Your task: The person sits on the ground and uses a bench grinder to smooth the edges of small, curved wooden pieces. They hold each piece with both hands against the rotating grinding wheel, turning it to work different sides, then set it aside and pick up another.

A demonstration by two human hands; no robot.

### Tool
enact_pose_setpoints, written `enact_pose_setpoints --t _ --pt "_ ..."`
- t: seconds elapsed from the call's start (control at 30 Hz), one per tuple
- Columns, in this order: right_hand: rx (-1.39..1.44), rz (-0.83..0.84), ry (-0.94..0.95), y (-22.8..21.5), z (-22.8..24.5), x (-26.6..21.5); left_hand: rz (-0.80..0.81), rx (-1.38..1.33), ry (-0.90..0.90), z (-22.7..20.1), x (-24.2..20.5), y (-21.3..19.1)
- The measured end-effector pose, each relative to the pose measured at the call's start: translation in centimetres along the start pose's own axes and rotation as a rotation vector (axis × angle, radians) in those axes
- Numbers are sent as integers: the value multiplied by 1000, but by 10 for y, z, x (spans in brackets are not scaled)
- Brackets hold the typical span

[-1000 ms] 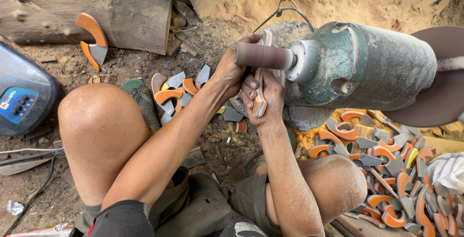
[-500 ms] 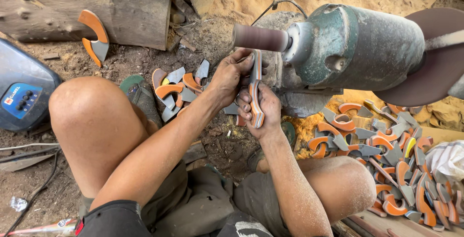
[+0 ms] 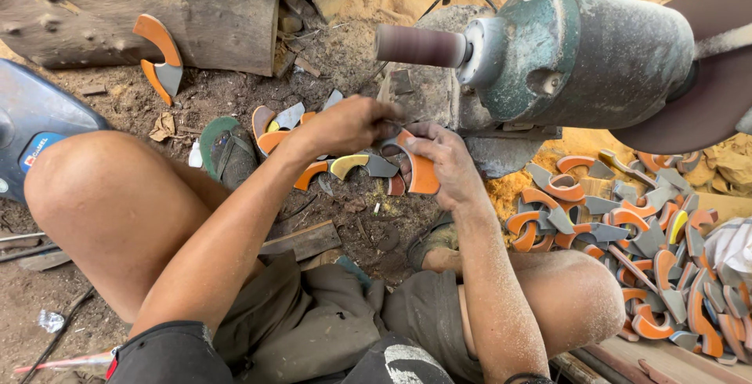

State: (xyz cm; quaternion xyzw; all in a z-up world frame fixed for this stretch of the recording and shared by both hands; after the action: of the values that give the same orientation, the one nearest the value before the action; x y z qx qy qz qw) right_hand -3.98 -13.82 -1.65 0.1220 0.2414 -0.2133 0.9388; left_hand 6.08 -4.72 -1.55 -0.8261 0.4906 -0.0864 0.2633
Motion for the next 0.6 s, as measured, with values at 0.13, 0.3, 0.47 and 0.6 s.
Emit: enact_pose_setpoints --t 0.13,0.3,0.47,0.6 --pt "177 109 134 12 13 -7 26 -235 95 6 -1 6" --pt "321 166 128 19 33 -20 -139 -1153 -467 89 1 47" --pt "-417 42 -62 23 -3 1 -235 -1540 -457 108 2 74" --pt "-452 3 -133 33 -19 14 -319 -1626 -417 91 4 70"
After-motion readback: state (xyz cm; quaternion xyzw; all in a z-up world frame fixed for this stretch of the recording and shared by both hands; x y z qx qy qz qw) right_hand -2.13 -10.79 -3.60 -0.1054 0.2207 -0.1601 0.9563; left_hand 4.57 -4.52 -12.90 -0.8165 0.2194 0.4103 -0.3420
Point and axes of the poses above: each hand's wrist, its own x-axis towards the middle knuckle, its own y-axis out of the palm, z = x × y, the point moved 10 cm from there along x, towards the middle knuckle, and after that the axes turned 10 degrees about -z, right-handed, at the moved point
